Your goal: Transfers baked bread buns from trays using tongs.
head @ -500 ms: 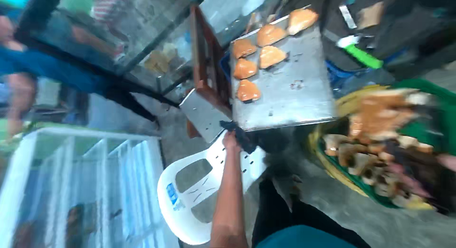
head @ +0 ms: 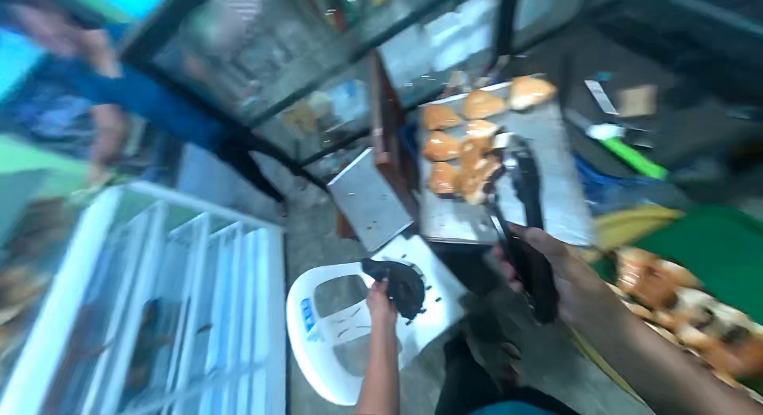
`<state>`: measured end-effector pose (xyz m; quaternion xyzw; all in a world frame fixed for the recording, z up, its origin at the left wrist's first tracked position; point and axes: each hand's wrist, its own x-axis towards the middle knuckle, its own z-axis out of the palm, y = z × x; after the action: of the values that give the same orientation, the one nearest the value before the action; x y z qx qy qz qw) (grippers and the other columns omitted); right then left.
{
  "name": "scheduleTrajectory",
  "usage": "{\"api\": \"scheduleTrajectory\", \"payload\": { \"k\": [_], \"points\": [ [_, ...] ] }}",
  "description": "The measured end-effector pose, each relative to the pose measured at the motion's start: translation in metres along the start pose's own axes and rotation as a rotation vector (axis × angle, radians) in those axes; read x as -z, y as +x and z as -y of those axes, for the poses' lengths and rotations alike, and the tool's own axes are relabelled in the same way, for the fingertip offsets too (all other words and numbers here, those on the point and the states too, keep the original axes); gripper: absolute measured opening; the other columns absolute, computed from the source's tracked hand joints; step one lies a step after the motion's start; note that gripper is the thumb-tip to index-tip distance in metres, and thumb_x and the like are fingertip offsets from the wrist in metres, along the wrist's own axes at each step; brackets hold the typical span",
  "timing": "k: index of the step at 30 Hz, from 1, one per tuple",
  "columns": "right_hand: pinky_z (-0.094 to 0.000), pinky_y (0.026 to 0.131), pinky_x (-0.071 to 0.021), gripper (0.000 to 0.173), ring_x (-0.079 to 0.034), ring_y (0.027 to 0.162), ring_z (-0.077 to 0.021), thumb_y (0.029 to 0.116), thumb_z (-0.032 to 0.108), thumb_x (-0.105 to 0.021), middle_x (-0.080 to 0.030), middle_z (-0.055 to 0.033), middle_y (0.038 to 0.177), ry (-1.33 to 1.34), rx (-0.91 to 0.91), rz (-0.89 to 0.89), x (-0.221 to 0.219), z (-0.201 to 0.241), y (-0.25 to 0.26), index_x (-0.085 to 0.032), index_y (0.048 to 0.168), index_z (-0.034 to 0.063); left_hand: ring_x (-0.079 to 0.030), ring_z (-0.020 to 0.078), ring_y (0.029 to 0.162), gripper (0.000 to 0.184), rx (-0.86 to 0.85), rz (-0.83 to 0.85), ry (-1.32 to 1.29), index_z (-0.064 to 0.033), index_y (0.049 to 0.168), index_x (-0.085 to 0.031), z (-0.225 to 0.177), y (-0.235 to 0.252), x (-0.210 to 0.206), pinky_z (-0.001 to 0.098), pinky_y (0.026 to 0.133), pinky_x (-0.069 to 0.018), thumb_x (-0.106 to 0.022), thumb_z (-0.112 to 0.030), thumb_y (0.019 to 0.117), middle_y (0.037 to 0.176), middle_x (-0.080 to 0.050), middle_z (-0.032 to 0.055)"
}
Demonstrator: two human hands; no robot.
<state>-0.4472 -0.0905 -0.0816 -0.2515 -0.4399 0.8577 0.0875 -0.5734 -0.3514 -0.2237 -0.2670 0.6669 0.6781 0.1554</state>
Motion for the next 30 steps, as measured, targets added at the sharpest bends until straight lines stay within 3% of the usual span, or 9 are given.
{"api": "scheduleTrajectory", "payload": {
  "k": [2,4,7,10,20,26,30],
  "points": [
    [-0.0226,0.049,-0.0564,0.044,-0.065,0.058,-0.0086,0.0968,0.047,-0.061,-0.072,0.0009,0.085,0.001,0.143,0.007,-0.038,-0.003,-0.001,-0.058,0.116,0.0073,-0.061,0.017,0.077,0.022,0.003,-0.066,-0.016,0.0064,0.121,-0.055,0.007,-0.008,0.027,0.0356,0.071,-0.0547,-0.053,-0.005,0.1027,0.095,-0.063,0.0136],
    [-0.0222,0.05,-0.0564,0.046,-0.064,0.058,-0.0071,0.0917,0.048,-0.07,-0.071,0.0037,0.083,0.004,0.27,0.066,-0.067,-0.001,0.003,-0.059,0.113,0.0095,-0.061,0.0188,0.08,0.024,0.035,-0.134,-0.069,0.0069,0.123,-0.056,0.013,-0.017,0.041,0.0371,0.073,-0.054,-0.055,-0.004,0.1015,0.099,-0.064,0.0159],
    [-0.0198,0.051,-0.0554,0.038,-0.063,0.058,-0.0045,0.0954,0.032,-0.062,-0.07,0.006,0.086,-0.039,0.376,0.12,-0.099,0.008,0.008,-0.056,0.122,0.0055,-0.061,0.0209,0.084,0.027,0.083,-0.189,-0.153,0.0062,0.126,-0.055,0.018,-0.029,0.053,0.0382,0.075,-0.0537,-0.056,-0.004,0.1011,0.106,-0.064,0.0184],
    [-0.0196,0.052,-0.0556,0.026,-0.063,0.059,-0.0052,0.0987,0.025,-0.06,-0.07,0.0044,0.088,-0.041,0.429,0.17,-0.115,0.014,0.011,-0.058,0.117,0.0065,-0.062,0.0212,0.085,0.027,0.1,-0.212,-0.219,0.0055,0.127,-0.055,0.02,-0.038,0.056,0.038,0.076,-0.0542,-0.055,-0.004,0.1017,0.108,-0.065,0.0187],
    [-0.0184,0.052,-0.0552,0.027,-0.063,0.059,-0.0046,0.0973,0.022,-0.061,-0.069,0.0039,0.087,-0.05,0.442,0.182,-0.113,0.016,0.009,-0.06,0.119,0.0061,-0.061,0.0176,0.077,0.023,0.091,-0.196,-0.254,0.0059,0.122,-0.056,0.022,-0.037,0.042,0.0333,0.069,-0.0536,-0.055,-0.002,0.1008,0.099,-0.065,0.0161],
    [-0.0182,0.052,-0.0553,0.027,-0.062,0.057,-0.0044,0.0963,0.023,-0.062,-0.07,0.0047,0.086,-0.058,0.453,0.159,-0.104,0.016,0.008,-0.061,0.118,0.0078,-0.062,0.0174,0.079,0.022,0.105,-0.142,-0.249,0.0056,0.122,-0.057,0.016,-0.038,0.028,0.0329,0.072,-0.0543,-0.055,-0.001,0.1006,0.101,-0.065,0.0158],
    [-0.0183,0.051,-0.055,0.034,-0.062,0.057,-0.0043,0.0939,0.027,-0.064,-0.069,0.005,0.086,-0.078,0.415,0.128,-0.1,0.013,0.007,-0.06,0.12,0.007,-0.061,0.0157,0.075,0.02,0.099,-0.107,-0.236,0.0049,0.12,-0.057,0.013,-0.037,0.025,0.031,0.068,-0.054,-0.054,-0.002,0.1012,0.097,-0.065,0.0138]
  ]
}}
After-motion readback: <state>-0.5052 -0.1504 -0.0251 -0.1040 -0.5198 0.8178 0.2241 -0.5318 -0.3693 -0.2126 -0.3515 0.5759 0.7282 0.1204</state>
